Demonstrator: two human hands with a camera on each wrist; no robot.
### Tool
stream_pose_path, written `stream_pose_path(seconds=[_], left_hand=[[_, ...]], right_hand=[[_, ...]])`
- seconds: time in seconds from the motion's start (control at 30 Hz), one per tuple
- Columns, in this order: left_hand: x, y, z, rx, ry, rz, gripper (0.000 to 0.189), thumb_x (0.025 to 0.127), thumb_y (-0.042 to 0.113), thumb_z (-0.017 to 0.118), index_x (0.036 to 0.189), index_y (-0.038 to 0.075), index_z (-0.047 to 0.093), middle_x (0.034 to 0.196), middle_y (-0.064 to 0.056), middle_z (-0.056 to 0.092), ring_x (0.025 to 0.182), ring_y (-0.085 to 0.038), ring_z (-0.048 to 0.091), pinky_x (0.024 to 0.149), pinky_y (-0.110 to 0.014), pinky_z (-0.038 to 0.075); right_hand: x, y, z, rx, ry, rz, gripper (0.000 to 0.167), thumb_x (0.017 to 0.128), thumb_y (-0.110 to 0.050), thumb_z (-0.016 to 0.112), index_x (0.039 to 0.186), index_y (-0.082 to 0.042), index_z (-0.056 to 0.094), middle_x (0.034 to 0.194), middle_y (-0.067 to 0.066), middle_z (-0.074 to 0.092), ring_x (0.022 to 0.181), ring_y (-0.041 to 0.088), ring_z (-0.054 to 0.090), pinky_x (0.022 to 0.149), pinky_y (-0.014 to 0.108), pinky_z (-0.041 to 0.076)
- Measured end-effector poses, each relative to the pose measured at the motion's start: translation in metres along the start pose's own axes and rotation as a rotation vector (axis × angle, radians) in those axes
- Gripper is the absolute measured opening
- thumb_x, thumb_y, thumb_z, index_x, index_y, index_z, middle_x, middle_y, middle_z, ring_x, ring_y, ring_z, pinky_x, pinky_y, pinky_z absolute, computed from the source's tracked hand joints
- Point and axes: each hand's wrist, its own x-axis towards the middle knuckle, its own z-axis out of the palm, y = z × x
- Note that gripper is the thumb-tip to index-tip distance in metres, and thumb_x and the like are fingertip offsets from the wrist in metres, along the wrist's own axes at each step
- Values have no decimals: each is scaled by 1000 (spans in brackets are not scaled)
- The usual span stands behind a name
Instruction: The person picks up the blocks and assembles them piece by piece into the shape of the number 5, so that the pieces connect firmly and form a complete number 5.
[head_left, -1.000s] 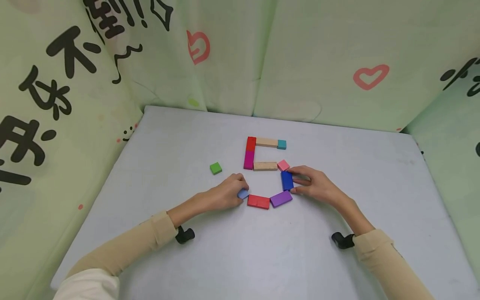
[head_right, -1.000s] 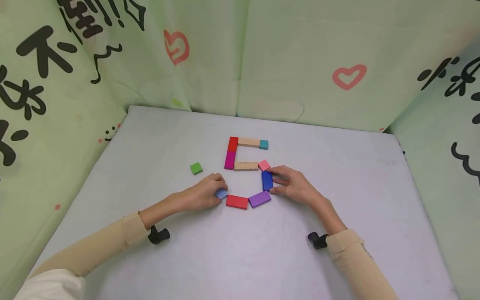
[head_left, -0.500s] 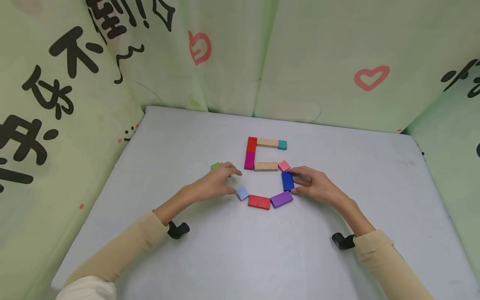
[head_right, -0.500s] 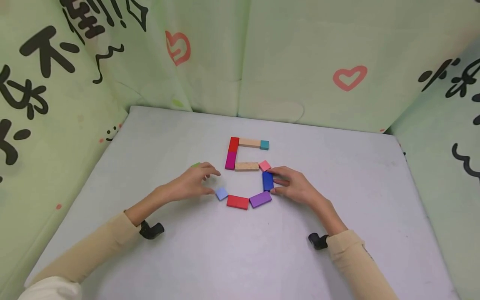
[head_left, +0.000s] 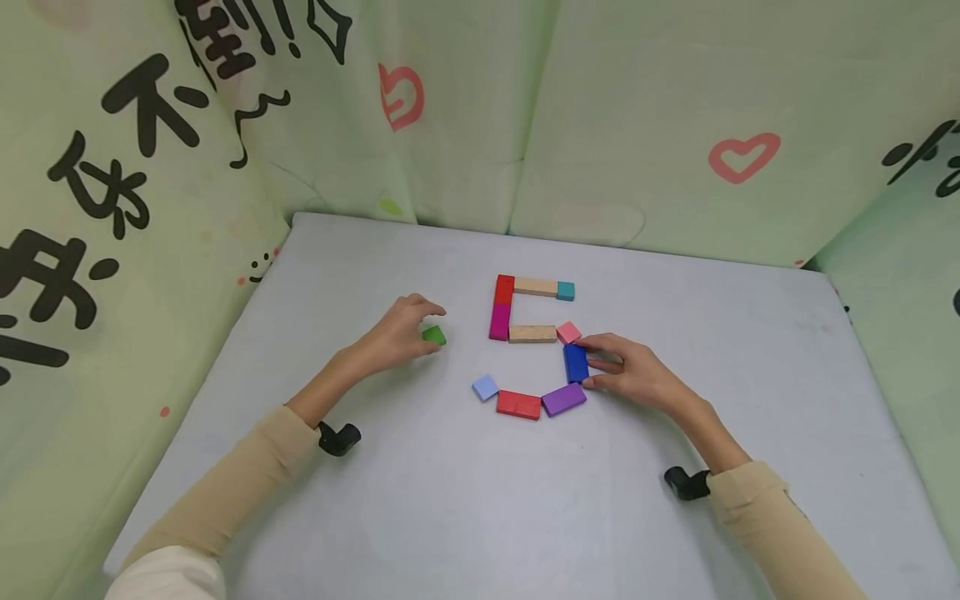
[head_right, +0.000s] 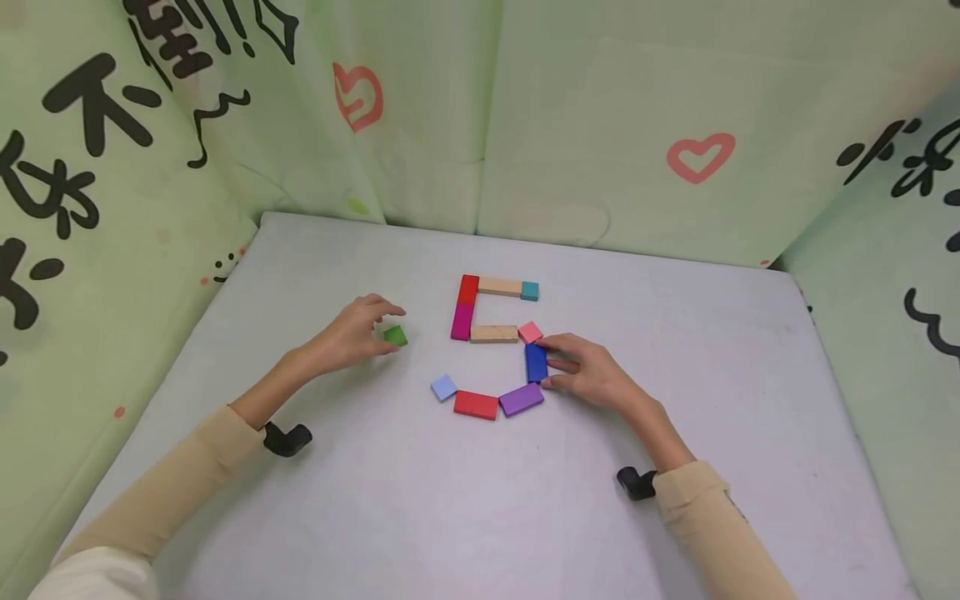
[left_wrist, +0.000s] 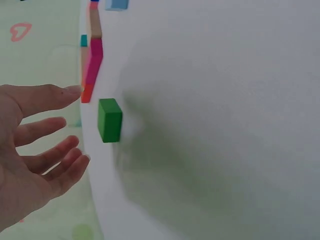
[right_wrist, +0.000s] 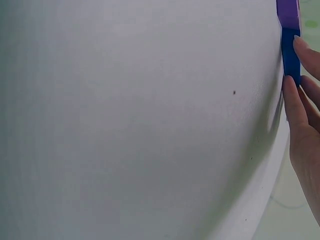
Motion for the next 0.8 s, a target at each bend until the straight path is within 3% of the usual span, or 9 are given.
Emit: stream_pose_path(seconds=[0.3, 0.57, 0.8], left_hand=[[7, -13, 7, 1, -28, -33, 55, 86, 7, 81, 136, -4, 61, 134, -25, 57, 120, -39, 55, 97, -46, 51], [14, -15, 14, 31, -67, 9, 48, 87, 2, 77, 132, -9, 63, 127, -26, 61, 109, -33, 61, 93, -41, 54], [15, -14, 16, 44, -74, 14, 41, 89, -3, 74, 128, -10, 65, 126, -26, 62, 111, -35, 62, 93, -39, 56]], right_hand=[[1, 0, 0, -3, 0, -5, 64, 91, 0, 74, 150, 2, 48, 152, 26, 47, 138, 45, 51, 104, 44, 48], [1, 0, 0, 8, -6, 8, 65, 91, 0, 74, 150, 1, 48, 153, 26, 45, 137, 45, 53, 103, 44, 49], [0, 2, 0, 11, -12, 10, 65, 92, -2, 75, 151, 0, 47, 153, 26, 44, 134, 45, 56, 102, 43, 50]])
